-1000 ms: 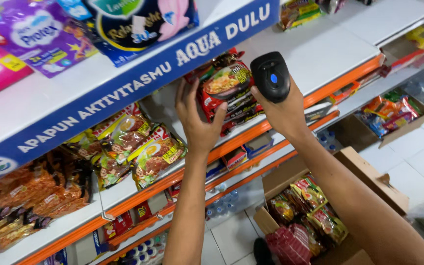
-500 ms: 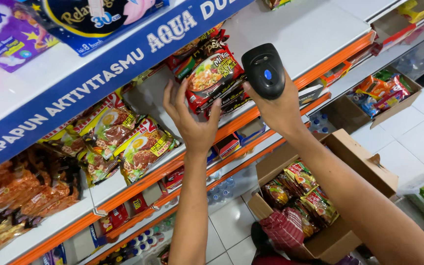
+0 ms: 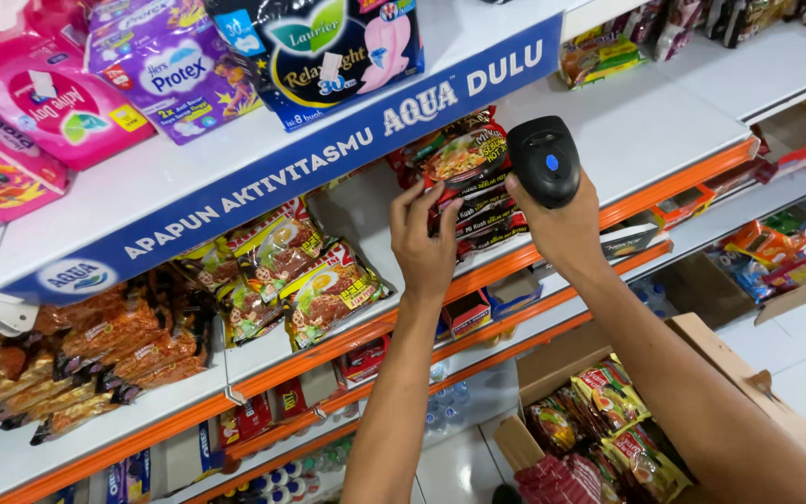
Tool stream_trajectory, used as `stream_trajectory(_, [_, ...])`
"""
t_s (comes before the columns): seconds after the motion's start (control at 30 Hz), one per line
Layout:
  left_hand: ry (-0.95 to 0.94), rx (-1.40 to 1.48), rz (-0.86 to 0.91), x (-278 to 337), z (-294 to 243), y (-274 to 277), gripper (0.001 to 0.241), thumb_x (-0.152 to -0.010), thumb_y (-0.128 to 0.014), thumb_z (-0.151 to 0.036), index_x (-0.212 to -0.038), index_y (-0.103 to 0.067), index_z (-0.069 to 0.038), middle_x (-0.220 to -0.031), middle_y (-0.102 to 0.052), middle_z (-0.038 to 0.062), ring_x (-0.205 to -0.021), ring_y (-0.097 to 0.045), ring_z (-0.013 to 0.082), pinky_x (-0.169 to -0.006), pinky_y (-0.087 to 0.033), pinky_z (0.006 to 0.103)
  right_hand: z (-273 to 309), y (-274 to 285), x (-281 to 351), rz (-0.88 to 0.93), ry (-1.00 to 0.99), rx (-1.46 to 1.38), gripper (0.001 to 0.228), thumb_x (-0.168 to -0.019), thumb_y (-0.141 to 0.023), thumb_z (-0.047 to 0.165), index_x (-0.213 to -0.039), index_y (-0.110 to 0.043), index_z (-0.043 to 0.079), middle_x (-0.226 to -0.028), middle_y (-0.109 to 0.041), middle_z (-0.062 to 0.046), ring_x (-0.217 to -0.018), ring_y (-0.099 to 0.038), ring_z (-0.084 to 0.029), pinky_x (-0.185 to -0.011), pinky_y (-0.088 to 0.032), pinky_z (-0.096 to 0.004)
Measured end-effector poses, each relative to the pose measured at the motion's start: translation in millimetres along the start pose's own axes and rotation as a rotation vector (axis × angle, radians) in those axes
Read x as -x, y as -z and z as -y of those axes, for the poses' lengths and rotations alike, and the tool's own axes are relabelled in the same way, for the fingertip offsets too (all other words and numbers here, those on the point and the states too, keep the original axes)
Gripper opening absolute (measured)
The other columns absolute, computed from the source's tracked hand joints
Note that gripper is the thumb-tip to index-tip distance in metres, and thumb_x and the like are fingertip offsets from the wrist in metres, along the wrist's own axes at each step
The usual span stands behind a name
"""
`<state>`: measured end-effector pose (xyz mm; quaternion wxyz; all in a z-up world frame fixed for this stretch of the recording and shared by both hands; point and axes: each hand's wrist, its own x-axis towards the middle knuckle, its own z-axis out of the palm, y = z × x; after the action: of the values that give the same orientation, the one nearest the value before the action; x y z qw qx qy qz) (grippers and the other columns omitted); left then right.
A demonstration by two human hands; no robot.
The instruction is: The person scans barcodes on individual noodle packets using a handheld scanner and places the scanned items into a cardboard box.
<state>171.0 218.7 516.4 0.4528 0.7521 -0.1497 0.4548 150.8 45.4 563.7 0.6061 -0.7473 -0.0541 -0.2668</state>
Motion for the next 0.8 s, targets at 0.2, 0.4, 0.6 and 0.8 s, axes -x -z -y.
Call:
stream_trajectory(0.2, [0.017, -0.055, 0.034, -1.6, -0.6, 0.6, 0.032, -0.092, -0.082, -0.015, -0.12, -0.07, -0.005, -0.127, -0.061, 0.015, -0.118, -0.065, 0.0325, -0.098, -0.055, 0.0407, 1.9, 4.2, 3.0, 0.044, 0.006, 0.052, 0.037, -0.092, -0.079, 0.018, -0.123, -0.065, 0.002, -0.108, -0.073, -0.007, -0.098, -0.069, -0.013, -0.087, -0.054, -0.03])
stream_trajectory(0.4, [0.029, -0.002, 0.074, 2.8, -8.9, 7.0, 0.045, -0.092, -0.081, -0.015, -0.132, -0.061, -0.007, -0.139, -0.051, 0.017, -0.124, -0.061, 0.0345, -0.104, -0.053, 0.0415, -4.9, 7.8, 6.8, 0.035, 0.034, -0.009, 0.037, -0.094, -0.079, 0.015, -0.124, -0.064, 0.002, -0.112, -0.072, -0.006, -0.102, -0.067, -0.012, -0.09, -0.054, -0.029])
stream_trajectory(0.6, [0.018, -0.073, 0.065, 9.9, -10.0, 8.4, 0.05, -0.09, -0.082, -0.02, -0.133, -0.059, -0.007, -0.141, -0.048, 0.018, -0.132, -0.054, 0.0364, -0.111, -0.047, 0.0464, -4.0, 10.8, 13.3, 0.032, 0.033, -0.072, 0.033, -0.096, -0.078, 0.015, -0.123, -0.063, 0.002, -0.11, -0.071, -0.005, -0.1, -0.067, -0.01, -0.088, -0.054, -0.027])
stream_trajectory(0.8, [0.038, 0.028, -0.019, 38.0, -7.1, 8.3, 0.053, -0.096, -0.077, -0.021, -0.14, -0.052, -0.005, -0.149, -0.039, 0.021, -0.141, -0.044, 0.0366, -0.114, -0.047, 0.0465, -21.8, 30.4, 37.6, -0.012, -0.037, -0.038, 0.03, -0.097, -0.079, 0.015, -0.12, -0.064, 0.002, -0.101, -0.068, -0.003, -0.089, -0.061, -0.009, -0.08, -0.052, -0.028])
